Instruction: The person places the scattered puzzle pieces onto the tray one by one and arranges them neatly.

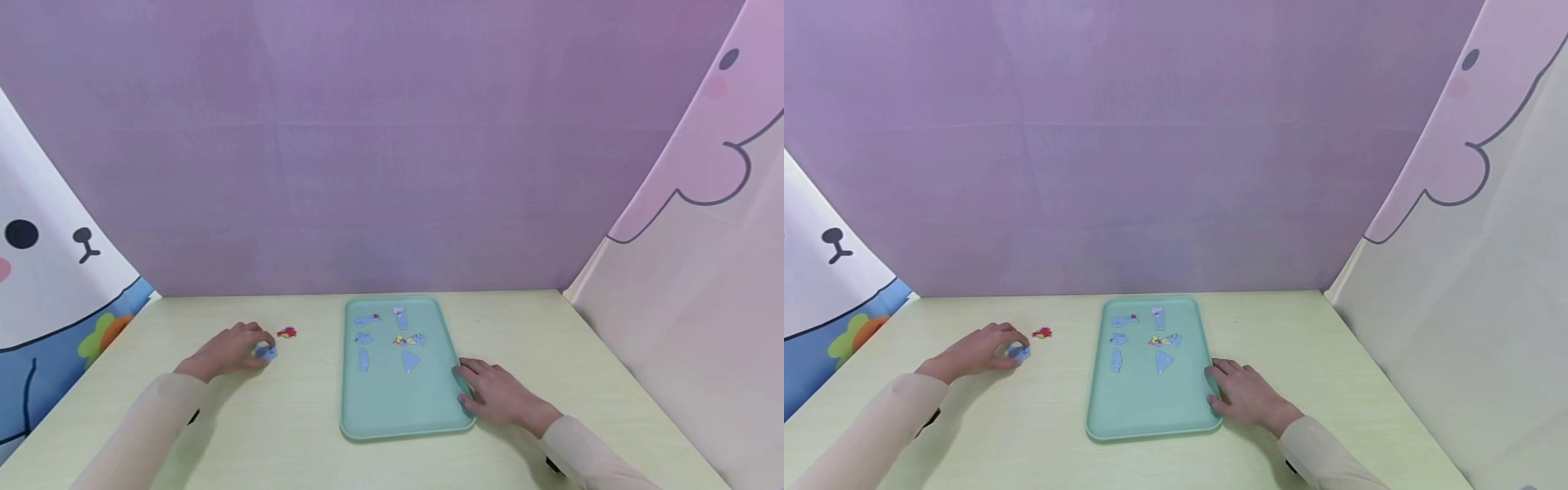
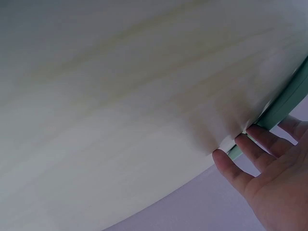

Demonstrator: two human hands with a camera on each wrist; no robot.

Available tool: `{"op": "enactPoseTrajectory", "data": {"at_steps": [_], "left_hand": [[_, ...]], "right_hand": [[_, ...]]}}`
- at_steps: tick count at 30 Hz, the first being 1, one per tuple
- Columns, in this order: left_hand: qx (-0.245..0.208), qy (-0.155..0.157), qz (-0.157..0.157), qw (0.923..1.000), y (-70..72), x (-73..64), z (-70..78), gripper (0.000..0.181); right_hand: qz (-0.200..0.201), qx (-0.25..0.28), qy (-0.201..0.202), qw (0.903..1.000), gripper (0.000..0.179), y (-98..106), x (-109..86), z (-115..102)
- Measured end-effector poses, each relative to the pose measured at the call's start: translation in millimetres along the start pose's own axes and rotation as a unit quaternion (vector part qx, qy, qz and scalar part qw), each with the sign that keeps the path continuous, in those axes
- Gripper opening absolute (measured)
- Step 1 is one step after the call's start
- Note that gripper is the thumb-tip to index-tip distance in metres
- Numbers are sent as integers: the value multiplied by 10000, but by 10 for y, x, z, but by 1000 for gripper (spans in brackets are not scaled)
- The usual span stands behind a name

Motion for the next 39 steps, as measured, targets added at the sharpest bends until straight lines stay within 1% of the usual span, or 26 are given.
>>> {"op": "enactPoseTrajectory", "data": {"at_steps": [4, 8, 12, 16, 19, 23, 26, 33, 39], "left_hand": [[-72, -55, 30, 10000, 15, -18, 15, 29], [-162, -112, 130, 9997, 50, -36, 38, 26], [-207, -134, 175, 9995, 46, -44, 33, 23], [-228, -115, 149, 9996, 25, -38, 8, 22], [-167, -108, 147, 9997, 20, -31, -1, 21], [-37, -145, 252, 9996, 44, -34, 17, 19], [-22, -127, 305, 9995, 55, -45, 29, 18], [-29, -25, 263, 9996, 42, -61, 7, 19], [35, -39, 374, 9993, 46, -64, 19, 22]], "right_hand": [[-32, 17, -33, 10000, 49, -5, 1, 11], [-47, 36, -47, 10000, 49, -5, 1, 9], [-36, 18, -49, 10000, 49, -3, -1, 9], [-11, -22, -21, 10000, 48, 5, -4, -1], [15, -25, 34, 10000, 47, 14, -4, -18], [41, -4, 74, 10000, 47, 23, -1, -30], [37, -5, 53, 10000, 47, 21, 1, -22], [-9, -10, -8, 10000, 48, 2, -3, 7], [-17, 6, -9, 10000, 48, 1, -4, 9]]}}
Point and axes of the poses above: each hand's wrist, its own x-axis towards the middle knuckle, its own y-axis out of the back of the hand, z = x × y, the point moved 9 cm from there along x, towards the middle knuckle, and after that the axes turned 3 degrees about x, right-handed, at the moved point
